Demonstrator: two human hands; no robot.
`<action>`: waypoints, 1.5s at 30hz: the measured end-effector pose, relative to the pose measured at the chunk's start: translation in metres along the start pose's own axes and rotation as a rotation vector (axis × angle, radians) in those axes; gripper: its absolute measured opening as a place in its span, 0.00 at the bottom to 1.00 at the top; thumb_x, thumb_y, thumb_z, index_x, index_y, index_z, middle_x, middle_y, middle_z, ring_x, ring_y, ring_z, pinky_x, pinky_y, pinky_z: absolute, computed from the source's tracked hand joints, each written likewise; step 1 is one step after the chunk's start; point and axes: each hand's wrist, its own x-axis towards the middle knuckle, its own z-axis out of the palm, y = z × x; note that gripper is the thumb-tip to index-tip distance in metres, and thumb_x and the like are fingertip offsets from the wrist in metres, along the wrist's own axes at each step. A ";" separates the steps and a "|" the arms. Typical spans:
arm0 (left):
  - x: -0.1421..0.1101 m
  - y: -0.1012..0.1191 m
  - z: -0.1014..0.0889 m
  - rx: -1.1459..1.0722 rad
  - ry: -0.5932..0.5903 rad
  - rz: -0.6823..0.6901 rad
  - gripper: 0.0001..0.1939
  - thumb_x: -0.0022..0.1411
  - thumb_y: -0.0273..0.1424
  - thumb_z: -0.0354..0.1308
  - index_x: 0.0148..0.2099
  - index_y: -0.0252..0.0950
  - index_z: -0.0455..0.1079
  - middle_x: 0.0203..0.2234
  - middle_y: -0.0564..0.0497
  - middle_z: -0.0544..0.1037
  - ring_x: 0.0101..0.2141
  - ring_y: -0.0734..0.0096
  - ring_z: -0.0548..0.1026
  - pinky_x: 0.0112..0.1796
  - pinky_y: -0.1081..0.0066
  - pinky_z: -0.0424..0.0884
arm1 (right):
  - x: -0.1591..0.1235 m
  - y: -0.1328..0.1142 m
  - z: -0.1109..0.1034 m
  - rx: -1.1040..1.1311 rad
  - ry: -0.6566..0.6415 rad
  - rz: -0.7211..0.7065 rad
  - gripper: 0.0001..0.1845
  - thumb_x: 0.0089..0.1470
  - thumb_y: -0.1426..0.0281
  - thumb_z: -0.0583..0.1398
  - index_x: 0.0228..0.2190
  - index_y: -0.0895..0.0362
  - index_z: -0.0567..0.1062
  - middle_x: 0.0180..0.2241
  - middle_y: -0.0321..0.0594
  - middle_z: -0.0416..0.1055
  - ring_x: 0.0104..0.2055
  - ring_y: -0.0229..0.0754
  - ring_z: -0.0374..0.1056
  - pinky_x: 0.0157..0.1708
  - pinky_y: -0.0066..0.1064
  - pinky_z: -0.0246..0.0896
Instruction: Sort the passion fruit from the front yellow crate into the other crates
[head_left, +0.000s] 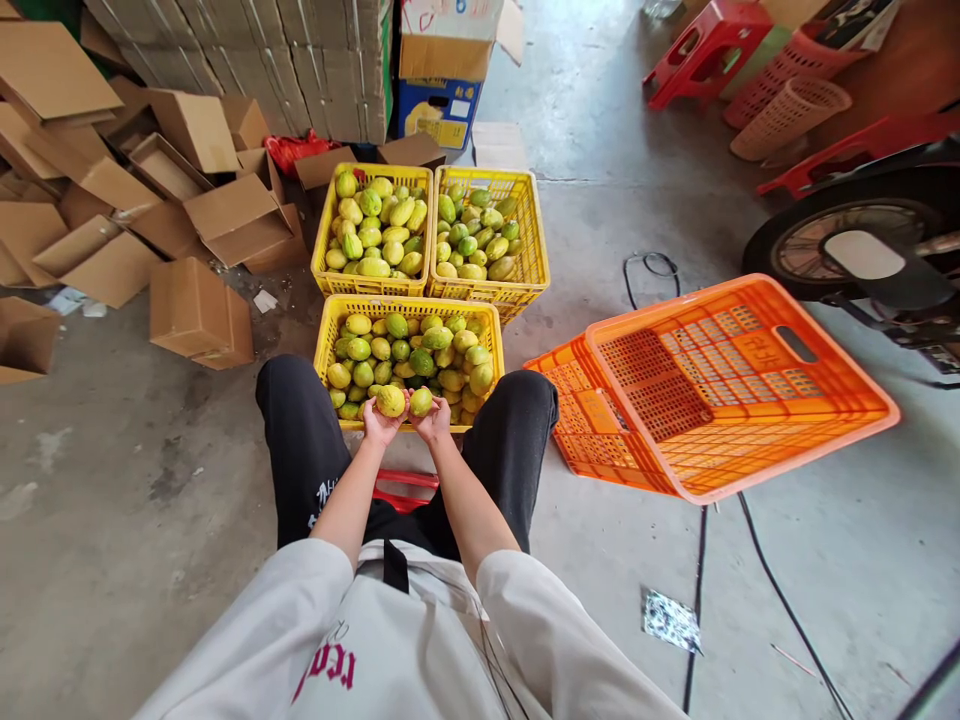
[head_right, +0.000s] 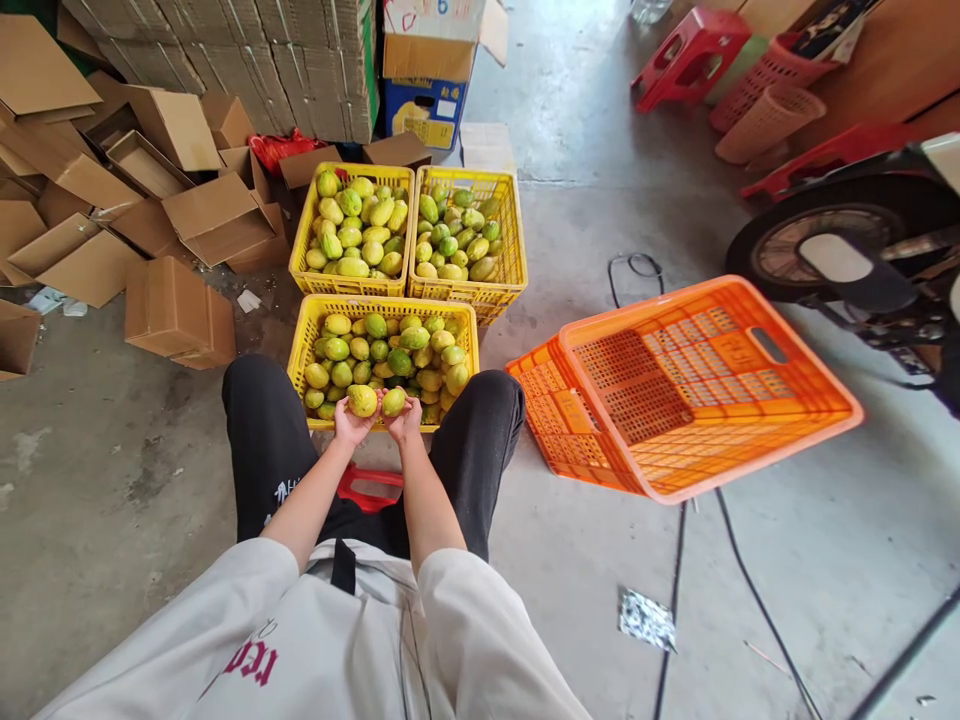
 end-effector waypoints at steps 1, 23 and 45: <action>0.000 0.000 0.001 0.012 -0.003 0.001 0.26 0.70 0.38 0.42 0.60 0.29 0.68 0.38 0.39 0.83 0.36 0.61 0.82 0.35 0.67 0.80 | 0.000 0.001 0.001 -0.003 -0.003 0.003 0.13 0.59 0.66 0.54 0.42 0.56 0.72 0.31 0.41 0.78 0.30 0.43 0.76 0.30 0.36 0.77; -0.001 0.002 0.004 0.061 0.016 -0.089 0.32 0.70 0.47 0.45 0.60 0.24 0.67 0.32 0.39 0.81 0.29 0.62 0.81 0.31 0.67 0.80 | 0.002 0.002 0.000 -0.016 0.022 0.003 0.14 0.56 0.66 0.61 0.44 0.54 0.73 0.29 0.37 0.78 0.30 0.41 0.77 0.24 0.26 0.73; 0.000 0.001 0.004 0.090 0.022 -0.064 0.23 0.71 0.41 0.48 0.56 0.29 0.69 0.33 0.41 0.82 0.32 0.62 0.82 0.32 0.67 0.80 | -0.004 0.003 0.007 0.030 0.057 -0.008 0.12 0.57 0.60 0.59 0.35 0.57 0.73 0.23 0.40 0.75 0.23 0.39 0.73 0.21 0.25 0.72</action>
